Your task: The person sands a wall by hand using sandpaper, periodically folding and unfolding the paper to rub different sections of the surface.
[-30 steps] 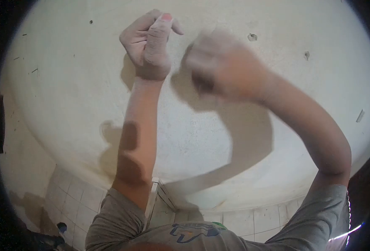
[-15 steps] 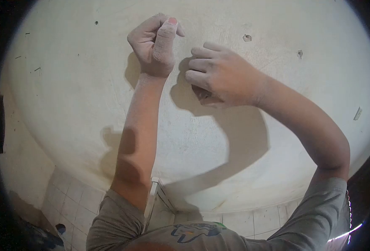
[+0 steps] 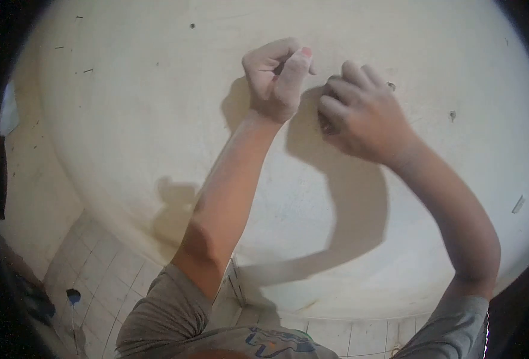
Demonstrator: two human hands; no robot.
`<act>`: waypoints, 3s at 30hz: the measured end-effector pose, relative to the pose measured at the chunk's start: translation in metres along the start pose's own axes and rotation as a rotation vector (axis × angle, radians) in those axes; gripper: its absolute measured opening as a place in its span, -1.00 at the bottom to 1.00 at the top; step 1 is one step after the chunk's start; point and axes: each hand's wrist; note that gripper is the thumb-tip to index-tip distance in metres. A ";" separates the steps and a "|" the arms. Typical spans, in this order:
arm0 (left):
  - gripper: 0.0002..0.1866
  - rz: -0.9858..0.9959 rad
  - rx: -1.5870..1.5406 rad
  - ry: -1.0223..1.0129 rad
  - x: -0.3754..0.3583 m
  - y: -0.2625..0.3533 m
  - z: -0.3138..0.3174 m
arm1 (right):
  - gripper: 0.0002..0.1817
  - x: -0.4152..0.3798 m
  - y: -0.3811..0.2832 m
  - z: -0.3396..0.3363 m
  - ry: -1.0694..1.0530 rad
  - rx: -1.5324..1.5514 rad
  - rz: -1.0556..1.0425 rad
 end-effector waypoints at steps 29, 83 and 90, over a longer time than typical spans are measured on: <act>-0.62 -0.136 -0.070 -0.088 0.007 0.000 -0.002 | -0.74 -0.007 0.012 -0.029 0.028 -0.160 0.173; -0.64 -0.039 -0.027 -0.091 0.006 -0.004 -0.022 | -0.45 -0.028 -0.045 0.022 -0.257 0.206 -0.020; -0.67 -0.042 -0.047 -0.105 0.006 -0.004 -0.024 | -0.47 -0.028 -0.044 0.022 -0.279 0.207 -0.009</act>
Point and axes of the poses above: each hand's wrist, its own x-axis towards the middle knuckle, its own z-axis out of the palm, y = z × x, and after that the axes turned 7 degrees about z, right-handed
